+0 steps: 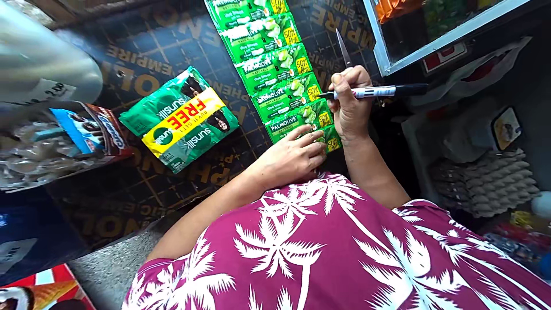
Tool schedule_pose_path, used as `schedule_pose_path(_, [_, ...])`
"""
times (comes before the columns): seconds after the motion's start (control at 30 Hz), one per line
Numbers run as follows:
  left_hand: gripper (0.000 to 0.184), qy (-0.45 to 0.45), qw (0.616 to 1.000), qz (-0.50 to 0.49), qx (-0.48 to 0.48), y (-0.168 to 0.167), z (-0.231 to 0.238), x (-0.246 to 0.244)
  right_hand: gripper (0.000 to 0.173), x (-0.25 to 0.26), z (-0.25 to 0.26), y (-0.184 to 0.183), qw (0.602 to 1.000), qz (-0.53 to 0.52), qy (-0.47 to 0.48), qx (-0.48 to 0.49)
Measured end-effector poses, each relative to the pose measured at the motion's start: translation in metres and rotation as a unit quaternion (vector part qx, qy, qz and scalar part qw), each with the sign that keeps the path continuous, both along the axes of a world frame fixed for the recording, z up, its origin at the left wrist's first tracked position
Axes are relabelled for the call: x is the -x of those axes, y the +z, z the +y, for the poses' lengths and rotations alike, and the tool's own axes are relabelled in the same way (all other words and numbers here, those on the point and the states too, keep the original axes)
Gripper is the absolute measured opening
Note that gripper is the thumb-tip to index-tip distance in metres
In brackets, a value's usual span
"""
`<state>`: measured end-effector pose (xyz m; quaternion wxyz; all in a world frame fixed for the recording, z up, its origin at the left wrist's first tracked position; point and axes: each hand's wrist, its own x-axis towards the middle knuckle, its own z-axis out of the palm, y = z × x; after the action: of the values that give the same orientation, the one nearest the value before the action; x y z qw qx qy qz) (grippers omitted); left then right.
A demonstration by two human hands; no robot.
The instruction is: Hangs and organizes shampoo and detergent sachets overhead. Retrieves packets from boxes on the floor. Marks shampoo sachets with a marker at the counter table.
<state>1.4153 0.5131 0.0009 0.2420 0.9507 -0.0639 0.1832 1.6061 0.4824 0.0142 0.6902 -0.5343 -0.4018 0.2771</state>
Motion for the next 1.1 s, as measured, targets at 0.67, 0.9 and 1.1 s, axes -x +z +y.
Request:
schedule_pose_path(0.67, [0.031, 0.105, 0.989, 0.015, -0.106, 0.0, -0.018, -0.02, 0.019, 0.002, 0.002, 0.014, 0.998, 0.024, -0.031, -0.041])
schedule_pose_path(0.9, [0.028, 0.084, 0.991, -0.007, -0.102, -0.007, -0.02, -0.008, 0.016, 0.009, -0.008, 0.001, 0.997, -0.062, 0.045, 0.013])
schedule_pose_path(1.1, [0.028, 0.093, 0.99, -0.036, -0.097, -0.01, -0.02, -0.006, 0.016, 0.018, -0.01, -0.014, 0.986, -0.133, 0.096, 0.012])
